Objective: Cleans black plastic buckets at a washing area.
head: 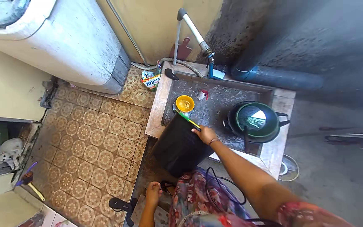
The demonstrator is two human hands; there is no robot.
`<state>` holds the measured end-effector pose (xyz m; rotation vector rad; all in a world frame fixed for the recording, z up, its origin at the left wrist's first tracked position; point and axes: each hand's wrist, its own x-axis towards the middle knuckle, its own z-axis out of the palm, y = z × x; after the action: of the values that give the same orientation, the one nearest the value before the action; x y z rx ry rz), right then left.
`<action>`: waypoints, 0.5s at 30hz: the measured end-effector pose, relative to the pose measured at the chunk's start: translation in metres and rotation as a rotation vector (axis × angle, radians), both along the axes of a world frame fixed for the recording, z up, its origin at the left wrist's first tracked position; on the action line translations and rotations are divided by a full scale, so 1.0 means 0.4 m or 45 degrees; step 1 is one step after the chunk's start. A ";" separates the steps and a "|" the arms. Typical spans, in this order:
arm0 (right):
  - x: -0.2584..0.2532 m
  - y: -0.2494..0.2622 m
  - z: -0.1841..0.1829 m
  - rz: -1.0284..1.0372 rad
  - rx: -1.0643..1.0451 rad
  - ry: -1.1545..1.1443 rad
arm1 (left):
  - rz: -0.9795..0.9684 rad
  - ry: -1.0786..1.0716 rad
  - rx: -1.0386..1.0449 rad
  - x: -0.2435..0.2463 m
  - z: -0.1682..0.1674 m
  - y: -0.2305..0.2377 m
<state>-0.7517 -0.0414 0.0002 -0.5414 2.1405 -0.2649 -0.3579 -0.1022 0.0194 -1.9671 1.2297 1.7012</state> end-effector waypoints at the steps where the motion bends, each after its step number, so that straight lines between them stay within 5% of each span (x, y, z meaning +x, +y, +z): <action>1: -0.021 -0.006 -0.005 -0.018 -0.041 0.001 | -0.011 0.004 -0.006 0.027 0.005 0.002; 7: -0.061 0.028 -0.016 -0.143 -0.152 0.055 | -0.052 -0.002 -0.067 0.265 0.026 0.010; 15: 0.050 0.104 0.074 -0.559 -0.345 0.112 | -0.041 -0.086 -0.193 0.530 0.047 -0.031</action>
<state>-0.7318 0.0000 0.0299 -0.2283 2.3079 -0.7959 -0.1460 -0.1148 0.0382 -2.0602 1.3950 1.5541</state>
